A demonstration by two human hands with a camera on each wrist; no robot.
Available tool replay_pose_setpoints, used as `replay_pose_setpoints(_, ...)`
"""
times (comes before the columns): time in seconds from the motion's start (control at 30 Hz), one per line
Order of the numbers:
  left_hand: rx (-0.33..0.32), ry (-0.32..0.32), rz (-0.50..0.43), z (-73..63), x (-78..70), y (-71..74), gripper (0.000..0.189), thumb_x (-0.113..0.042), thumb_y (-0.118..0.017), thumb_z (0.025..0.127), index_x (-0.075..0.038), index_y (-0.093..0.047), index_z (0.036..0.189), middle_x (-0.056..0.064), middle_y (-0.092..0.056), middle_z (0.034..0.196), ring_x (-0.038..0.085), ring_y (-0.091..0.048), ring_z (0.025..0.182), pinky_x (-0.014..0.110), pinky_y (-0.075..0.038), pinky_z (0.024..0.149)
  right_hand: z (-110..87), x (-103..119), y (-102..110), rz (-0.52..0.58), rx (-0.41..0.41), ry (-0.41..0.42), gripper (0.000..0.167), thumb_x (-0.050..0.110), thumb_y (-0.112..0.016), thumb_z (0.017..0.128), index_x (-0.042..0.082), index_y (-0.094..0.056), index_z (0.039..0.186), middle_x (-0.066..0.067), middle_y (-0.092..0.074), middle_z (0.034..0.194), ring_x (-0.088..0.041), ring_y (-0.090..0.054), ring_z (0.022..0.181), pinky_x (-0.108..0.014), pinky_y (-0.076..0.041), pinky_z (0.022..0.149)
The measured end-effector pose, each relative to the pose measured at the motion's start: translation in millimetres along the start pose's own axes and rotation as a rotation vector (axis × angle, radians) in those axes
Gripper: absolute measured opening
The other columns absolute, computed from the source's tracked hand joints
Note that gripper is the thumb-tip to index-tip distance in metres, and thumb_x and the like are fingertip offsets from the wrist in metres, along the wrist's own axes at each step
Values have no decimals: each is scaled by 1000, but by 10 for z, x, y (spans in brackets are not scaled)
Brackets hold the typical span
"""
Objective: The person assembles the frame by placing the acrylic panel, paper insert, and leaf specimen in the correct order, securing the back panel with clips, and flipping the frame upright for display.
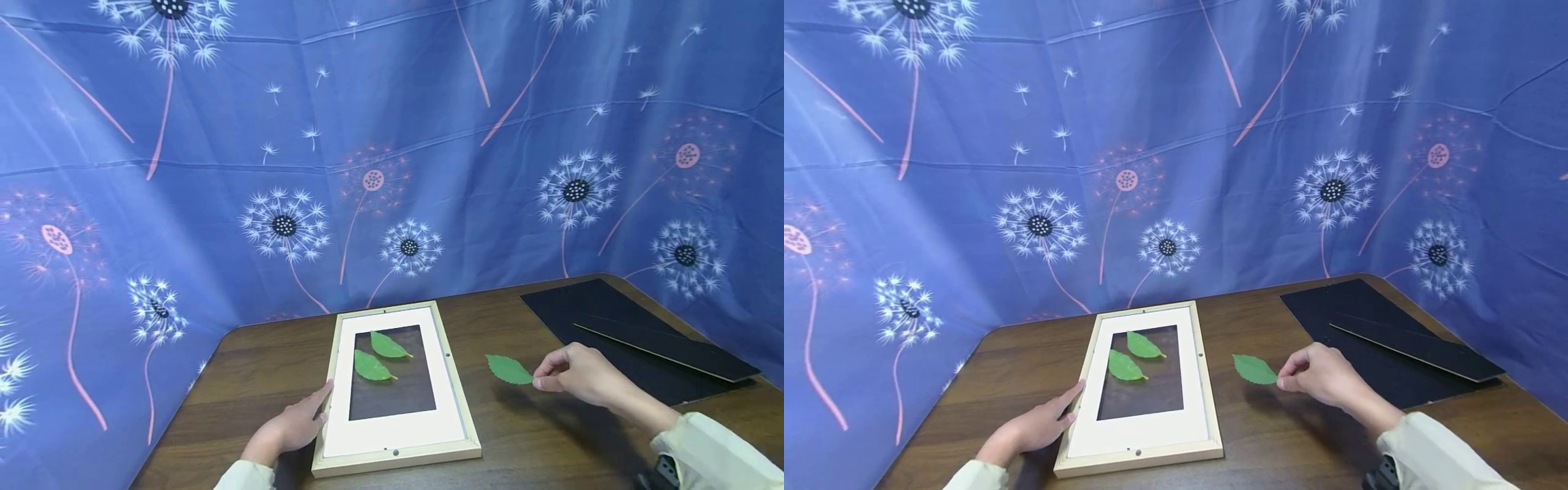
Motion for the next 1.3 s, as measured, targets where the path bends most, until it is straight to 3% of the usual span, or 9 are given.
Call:
replay_pose_setpoints(0.27,1,26,5,-13,-2,11,54,-8,-50,104,3,-35,154,34,-41,150,56,-35,139,73,-21,112,111,207,-102,-17,-64,27,5,19,-82,83,17,-78,80,5,-72,81,-14,-57,77,-34,-45,65)
replay_pose_setpoints(0.57,-10,7,3,1,1,12,53,-7,-51,104,4,-36,153,34,-42,150,55,-36,139,73,-20,112,247,481,-277,-29,-109,60,7,17,-82,83,16,-78,78,6,-71,77,-13,-56,70,-33,-44,60)
replay_pose_setpoints(1.3,-15,24,22,3,8,-4,53,-8,-52,104,3,-38,153,34,-44,149,54,-37,139,71,-22,112,484,887,-694,-56,-104,17,12,14,-83,81,16,-75,71,6,-66,67,-16,-50,62,-30,-34,52)
Point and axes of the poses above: each hand's wrist, its own z-axis towards the middle knuckle, its own y-axis out of the back of the hand, x = y × z, the point moved 9 cm from there along z, towards the middle knuckle
